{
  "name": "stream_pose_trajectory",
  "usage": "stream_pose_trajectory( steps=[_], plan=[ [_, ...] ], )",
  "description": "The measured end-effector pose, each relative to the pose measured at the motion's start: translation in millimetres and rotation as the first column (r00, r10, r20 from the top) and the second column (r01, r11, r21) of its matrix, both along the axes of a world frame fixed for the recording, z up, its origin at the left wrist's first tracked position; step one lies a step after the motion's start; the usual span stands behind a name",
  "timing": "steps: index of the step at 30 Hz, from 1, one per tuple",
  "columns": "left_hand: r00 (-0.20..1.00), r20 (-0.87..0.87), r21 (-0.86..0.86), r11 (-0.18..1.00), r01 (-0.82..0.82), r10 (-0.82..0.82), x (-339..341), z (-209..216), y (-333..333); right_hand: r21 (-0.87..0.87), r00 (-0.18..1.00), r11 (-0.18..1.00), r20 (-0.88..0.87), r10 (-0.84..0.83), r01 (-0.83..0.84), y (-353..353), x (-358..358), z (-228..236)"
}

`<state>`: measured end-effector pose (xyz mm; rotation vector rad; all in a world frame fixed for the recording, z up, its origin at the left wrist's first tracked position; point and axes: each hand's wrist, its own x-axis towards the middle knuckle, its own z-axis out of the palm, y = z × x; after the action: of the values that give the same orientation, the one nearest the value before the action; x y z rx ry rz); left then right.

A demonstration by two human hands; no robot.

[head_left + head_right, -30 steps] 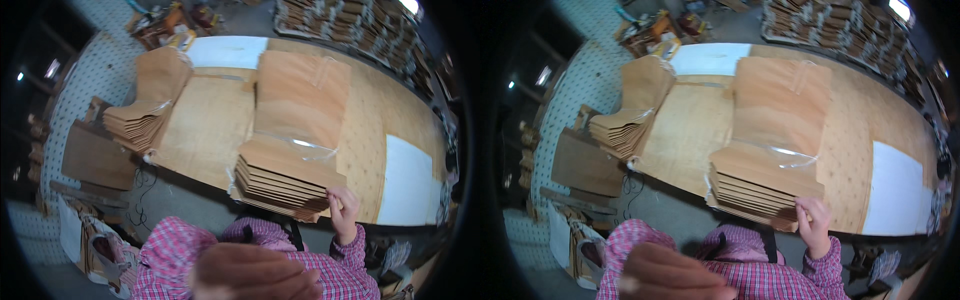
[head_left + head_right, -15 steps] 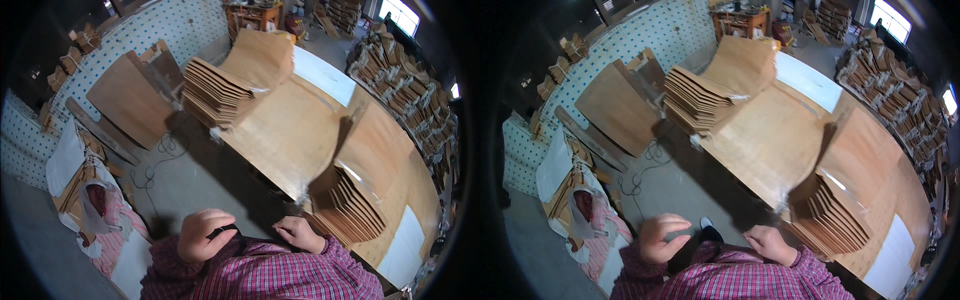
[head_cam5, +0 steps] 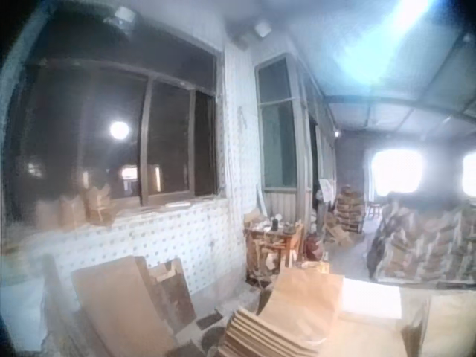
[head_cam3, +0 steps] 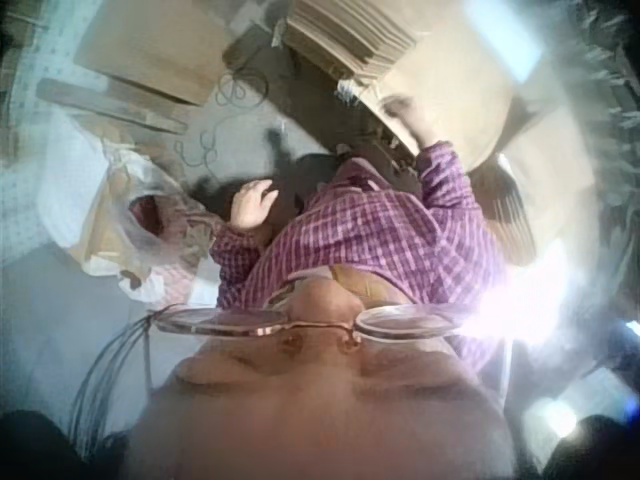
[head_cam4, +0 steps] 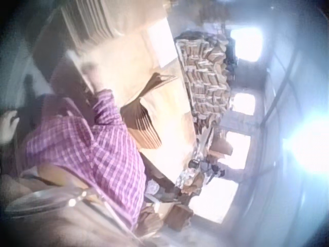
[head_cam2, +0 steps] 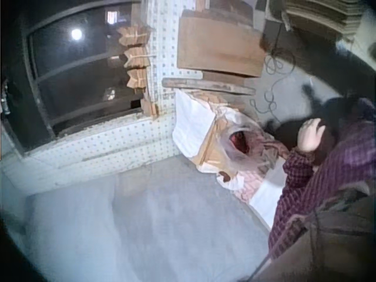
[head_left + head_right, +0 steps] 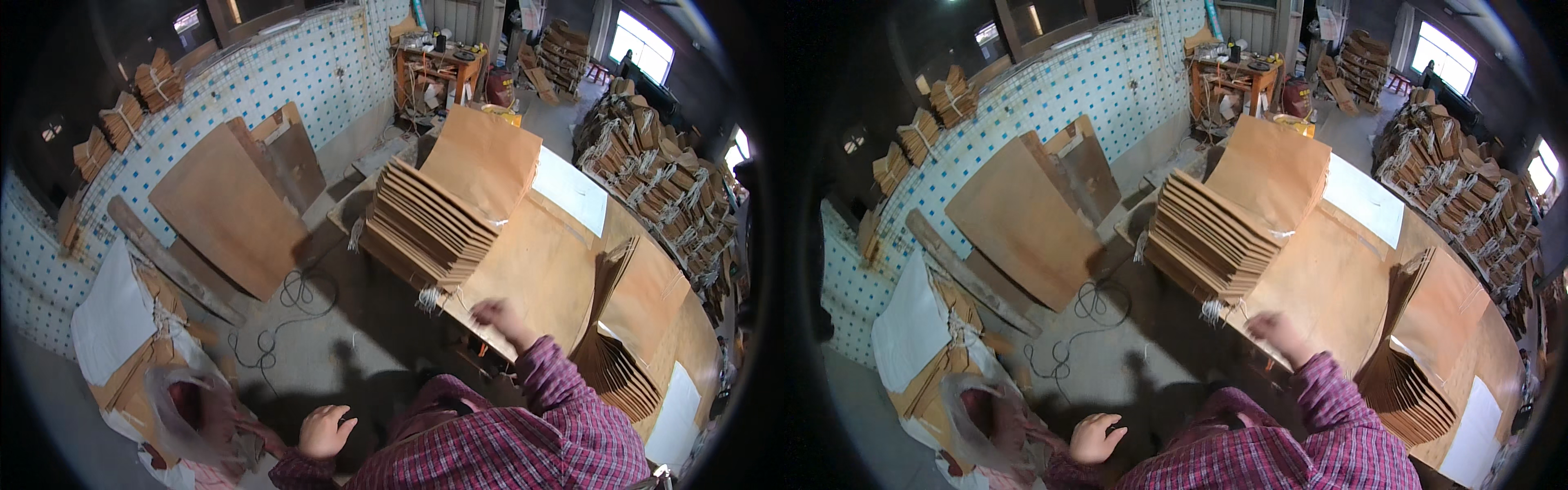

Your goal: The person gathers stacks of flat brown paper bags on a wooden table, aligns them, and ties them into bundles using white string. The person repeats this process multiple times, creating several tied bundles and placing them on the table.

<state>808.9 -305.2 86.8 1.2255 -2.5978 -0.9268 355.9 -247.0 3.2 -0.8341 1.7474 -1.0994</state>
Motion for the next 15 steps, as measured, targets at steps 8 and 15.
stream_pose_trajectory(
  steps=[8, 15],
  plan=[
    [0.940, -0.311, -0.307, 0.951, 0.040, -0.140, -157, 94, -228, 0.032, 0.707, 0.711, 0.086, -0.702, 0.702, -146, -248, -48],
    [0.952, -0.088, -0.106, 0.953, 0.283, -0.293, -433, 127, -475, 0.106, 0.554, 0.660, 0.455, -0.697, 0.744, -209, -339, -197]
  ],
)
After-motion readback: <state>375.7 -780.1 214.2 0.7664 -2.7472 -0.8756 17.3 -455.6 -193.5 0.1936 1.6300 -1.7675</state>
